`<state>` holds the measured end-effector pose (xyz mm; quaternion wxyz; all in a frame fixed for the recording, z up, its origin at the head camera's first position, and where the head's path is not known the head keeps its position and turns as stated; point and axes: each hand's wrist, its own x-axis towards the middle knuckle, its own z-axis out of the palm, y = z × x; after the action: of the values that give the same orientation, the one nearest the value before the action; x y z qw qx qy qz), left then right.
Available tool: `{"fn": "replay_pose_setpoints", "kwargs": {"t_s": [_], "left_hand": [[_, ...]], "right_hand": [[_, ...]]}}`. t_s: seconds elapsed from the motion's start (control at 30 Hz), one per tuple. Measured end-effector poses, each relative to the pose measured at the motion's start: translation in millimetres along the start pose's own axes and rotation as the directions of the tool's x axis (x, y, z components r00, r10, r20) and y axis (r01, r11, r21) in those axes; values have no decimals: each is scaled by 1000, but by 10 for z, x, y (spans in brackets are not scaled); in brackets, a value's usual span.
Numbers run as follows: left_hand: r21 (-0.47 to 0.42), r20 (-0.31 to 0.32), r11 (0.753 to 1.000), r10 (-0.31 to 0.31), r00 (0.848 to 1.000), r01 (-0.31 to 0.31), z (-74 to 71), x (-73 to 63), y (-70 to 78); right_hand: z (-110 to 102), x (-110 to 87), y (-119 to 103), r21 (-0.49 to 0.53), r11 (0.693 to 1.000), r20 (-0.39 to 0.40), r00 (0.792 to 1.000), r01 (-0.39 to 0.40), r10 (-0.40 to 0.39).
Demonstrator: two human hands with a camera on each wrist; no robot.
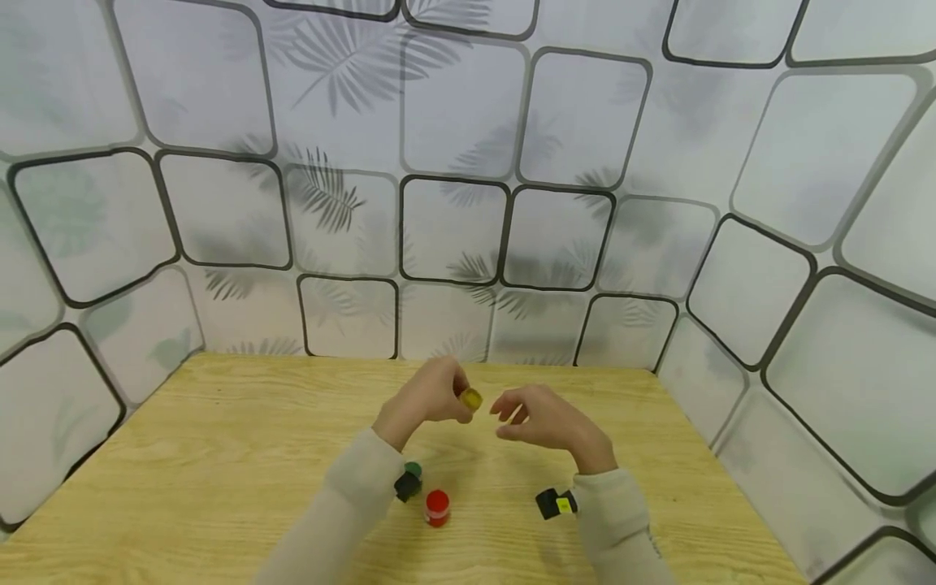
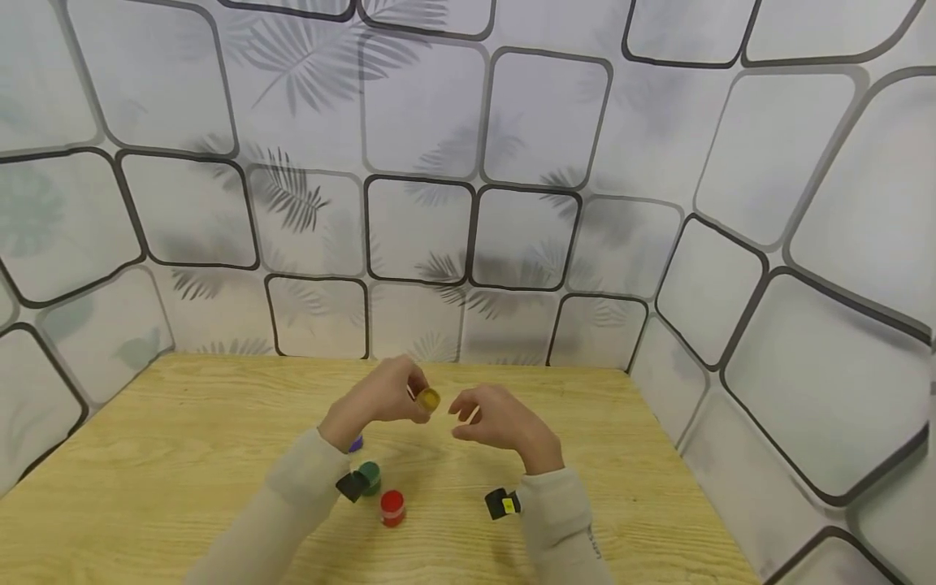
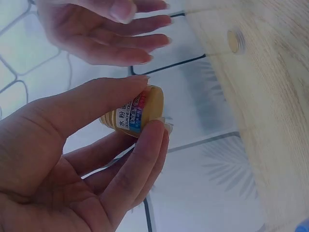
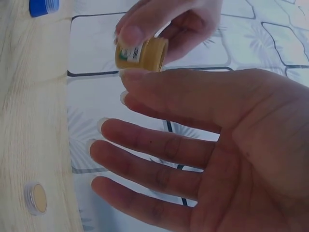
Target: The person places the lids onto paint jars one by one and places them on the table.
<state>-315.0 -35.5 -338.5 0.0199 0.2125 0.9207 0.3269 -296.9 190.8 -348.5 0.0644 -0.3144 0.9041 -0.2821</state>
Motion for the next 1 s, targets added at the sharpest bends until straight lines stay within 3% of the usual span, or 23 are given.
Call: {"fn": "replay_pose_setpoints", "kwargs": {"t_s": [0.13, 0.33, 0.5, 0.73, 1.0], "left_hand": [[-18, -29, 1000, 8, 1000, -8, -30, -143, -34], [-55, -19, 998, -24, 1000, 23, -49, -290, -88], [-63, -13, 998, 14, 1000, -15, -54, -390, -132], [-124, 34, 992, 4, 999, 0, -25, -517, -226], [-121, 83, 992, -19, 996, 29, 49, -616, -250]], "right_hand": [[26, 12, 21, -13, 1000, -20, 1000, -14, 14], [61, 42, 57, -27, 999, -45, 998, -47, 46], [83, 61, 93, -37, 996, -51, 996, -75, 73], [126, 61, 185, -61, 994, -40, 995, -93, 90], [205, 95, 279, -69, 988, -32, 991, -135, 133]]}}
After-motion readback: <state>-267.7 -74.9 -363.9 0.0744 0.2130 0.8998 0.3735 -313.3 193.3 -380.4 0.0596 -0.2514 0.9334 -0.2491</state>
